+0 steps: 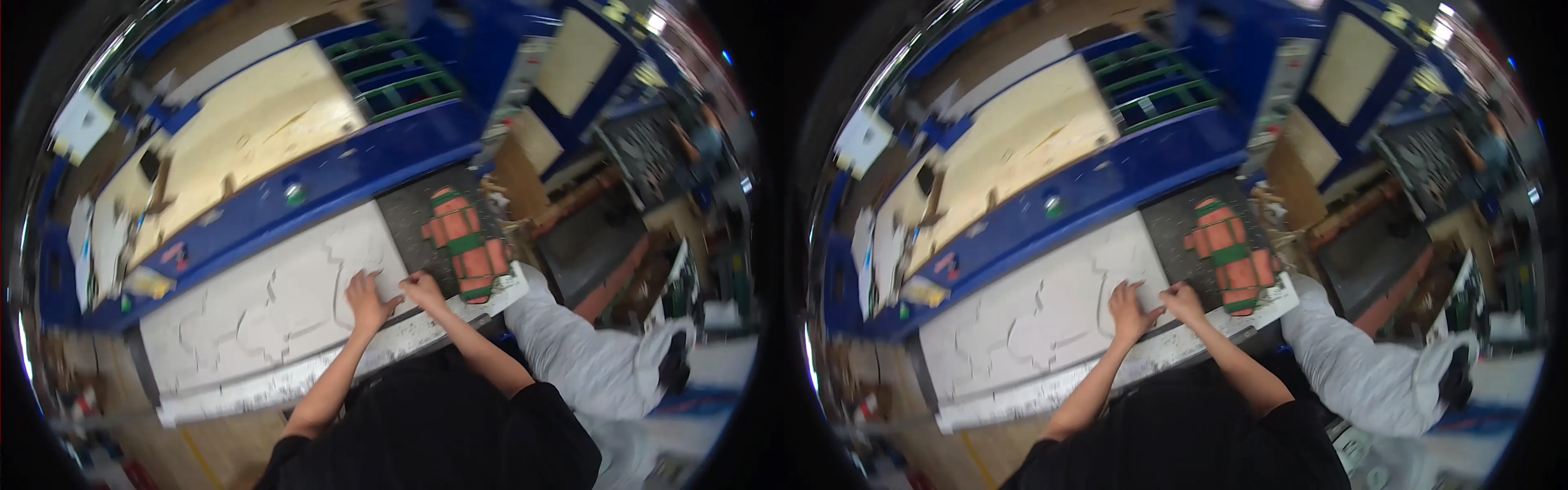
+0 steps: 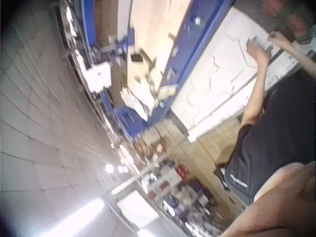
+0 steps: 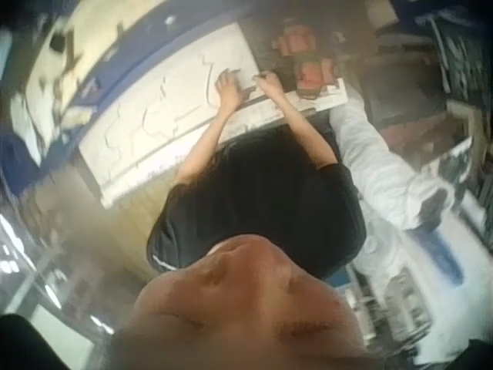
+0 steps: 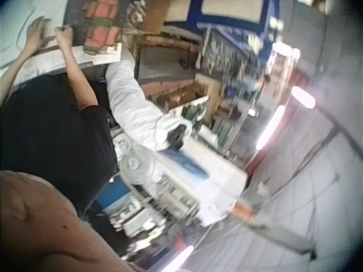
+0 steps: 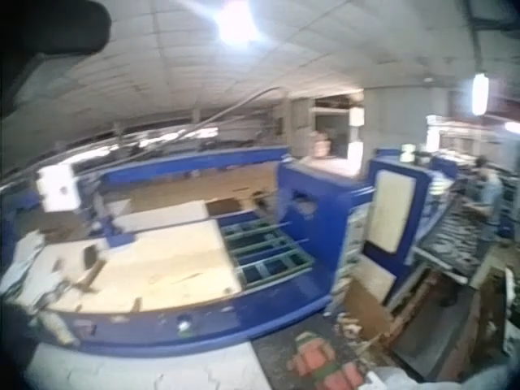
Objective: Use a die-cutting press to cut shoe components from a sheet of material.
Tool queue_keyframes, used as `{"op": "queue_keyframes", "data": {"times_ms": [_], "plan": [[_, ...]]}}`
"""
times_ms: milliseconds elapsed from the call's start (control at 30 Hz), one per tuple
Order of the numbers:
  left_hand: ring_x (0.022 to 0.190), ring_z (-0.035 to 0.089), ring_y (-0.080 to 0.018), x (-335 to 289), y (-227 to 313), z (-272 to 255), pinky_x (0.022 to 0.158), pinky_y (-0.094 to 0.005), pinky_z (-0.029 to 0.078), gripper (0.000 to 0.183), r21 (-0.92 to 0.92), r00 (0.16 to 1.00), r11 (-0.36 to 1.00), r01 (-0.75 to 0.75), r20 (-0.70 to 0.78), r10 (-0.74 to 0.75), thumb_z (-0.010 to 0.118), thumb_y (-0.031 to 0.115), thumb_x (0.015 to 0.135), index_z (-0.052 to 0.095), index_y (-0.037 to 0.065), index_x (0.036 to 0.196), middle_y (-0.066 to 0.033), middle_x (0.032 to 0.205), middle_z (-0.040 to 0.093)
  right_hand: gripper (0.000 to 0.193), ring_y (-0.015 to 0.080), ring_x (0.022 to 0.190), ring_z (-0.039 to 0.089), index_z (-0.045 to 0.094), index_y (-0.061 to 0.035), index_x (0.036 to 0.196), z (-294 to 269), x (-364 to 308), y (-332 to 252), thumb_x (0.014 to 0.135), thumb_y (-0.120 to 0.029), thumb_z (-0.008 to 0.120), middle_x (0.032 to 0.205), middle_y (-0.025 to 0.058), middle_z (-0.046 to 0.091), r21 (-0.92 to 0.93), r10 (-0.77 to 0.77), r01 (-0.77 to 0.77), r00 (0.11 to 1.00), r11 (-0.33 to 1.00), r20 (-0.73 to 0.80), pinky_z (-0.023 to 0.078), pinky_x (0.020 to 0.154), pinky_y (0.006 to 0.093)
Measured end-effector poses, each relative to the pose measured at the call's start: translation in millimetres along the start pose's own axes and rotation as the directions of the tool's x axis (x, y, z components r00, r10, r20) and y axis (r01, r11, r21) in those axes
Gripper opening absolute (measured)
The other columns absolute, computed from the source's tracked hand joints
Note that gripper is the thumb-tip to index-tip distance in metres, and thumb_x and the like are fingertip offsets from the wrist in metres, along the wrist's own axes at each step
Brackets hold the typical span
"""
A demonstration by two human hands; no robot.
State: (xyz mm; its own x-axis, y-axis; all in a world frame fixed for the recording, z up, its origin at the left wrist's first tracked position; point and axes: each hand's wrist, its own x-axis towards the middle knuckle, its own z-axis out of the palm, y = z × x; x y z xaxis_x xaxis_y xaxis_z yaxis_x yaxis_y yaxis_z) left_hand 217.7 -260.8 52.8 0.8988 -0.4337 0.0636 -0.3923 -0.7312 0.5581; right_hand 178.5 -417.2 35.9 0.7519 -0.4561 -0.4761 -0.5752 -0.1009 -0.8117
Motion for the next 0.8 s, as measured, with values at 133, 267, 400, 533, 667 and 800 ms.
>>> {"op": "queue_keyframes", "data": {"times_ms": [133,267,400,533,667,800], "plan": [[0.127,0.037,-0.0411,-1.3,-4.5,3.9,0.106,-0.0516,0.027,0.088,-0.093,0.997,0.993,-0.068,-0.044,0.064,0.087,0.041,0.059,0.047,0.010,0.131,-0.0242,0.135,0.044,0.040,0.0235,0.074,0.065,0.068,0.0029,0.089,-2.9,0.7,-0.5,0.072,-0.033,0.071,0.081,0.0159,0.068,0.014,-0.003,0.004,1.000,1.000,-0.010,0.051,0.071,0.0367],[0.130,0.034,-0.0424,-5.8,-7.9,8.9,0.108,-0.0524,0.024,0.093,-0.073,0.992,0.989,-0.127,-0.015,0.127,0.088,0.041,0.057,0.045,0.009,0.133,-0.0262,0.137,0.040,0.045,0.0271,0.080,0.067,0.070,0.0025,0.087,-9.6,-3.7,0.1,0.067,-0.038,0.072,0.085,0.0203,0.069,0.148,0.033,-0.020,0.996,0.989,-0.082,0.052,0.073,0.0370],[0.133,0.029,-0.0418,-8.6,-14.3,6.5,0.110,-0.0527,0.022,0.092,-0.048,0.987,0.986,-0.158,0.013,0.159,0.087,0.041,0.060,0.042,0.009,0.135,-0.0266,0.140,0.037,0.042,0.0206,0.078,0.064,0.072,0.0018,0.085,-6.8,-11.5,-1.4,0.069,-0.037,0.071,0.082,0.0136,0.069,0.284,0.016,0.013,0.995,0.959,-0.100,0.049,0.069,0.0339],[0.132,0.031,-0.0404,-7.9,-8.4,-6.7,0.110,-0.0508,0.024,0.091,-0.134,0.990,0.983,-0.127,0.051,0.135,0.086,0.038,0.063,0.041,0.006,0.135,-0.0245,0.137,0.040,0.028,0.0128,0.075,0.053,0.070,-0.0044,0.088,-13.2,-22.4,-1.1,0.077,-0.029,0.074,0.079,0.0021,0.061,0.645,0.054,-0.132,0.989,0.753,0.139,0.044,0.070,0.0320],[0.130,0.034,-0.0396,-5.4,9.0,-21.6,0.109,-0.0489,0.027,0.092,-0.226,0.990,0.965,-0.135,0.018,0.143,0.086,0.035,0.064,0.039,0.002,0.135,-0.0232,0.135,0.041,0.024,0.0075,0.070,0.046,0.069,-0.0127,0.096,-23.8,-31.9,-3.7,0.082,-0.031,0.075,0.078,-0.0058,0.054,0.750,-0.018,-0.309,0.920,0.585,0.392,0.037,0.060,0.0280],[0.129,0.037,-0.0388,0.4,18.2,-29.0,0.108,-0.0485,0.029,0.094,-0.245,0.992,0.964,-0.106,0.041,0.119,0.086,0.037,0.065,0.037,0.000,0.136,-0.0229,0.136,0.041,0.026,0.0065,0.075,0.049,0.069,-0.0117,0.096,-25.5,-28.6,-13.6,0.081,-0.032,0.076,0.081,-0.0058,0.058,0.637,-0.153,-0.142,0.910,0.757,0.385,0.034,0.061,0.0249]]}}
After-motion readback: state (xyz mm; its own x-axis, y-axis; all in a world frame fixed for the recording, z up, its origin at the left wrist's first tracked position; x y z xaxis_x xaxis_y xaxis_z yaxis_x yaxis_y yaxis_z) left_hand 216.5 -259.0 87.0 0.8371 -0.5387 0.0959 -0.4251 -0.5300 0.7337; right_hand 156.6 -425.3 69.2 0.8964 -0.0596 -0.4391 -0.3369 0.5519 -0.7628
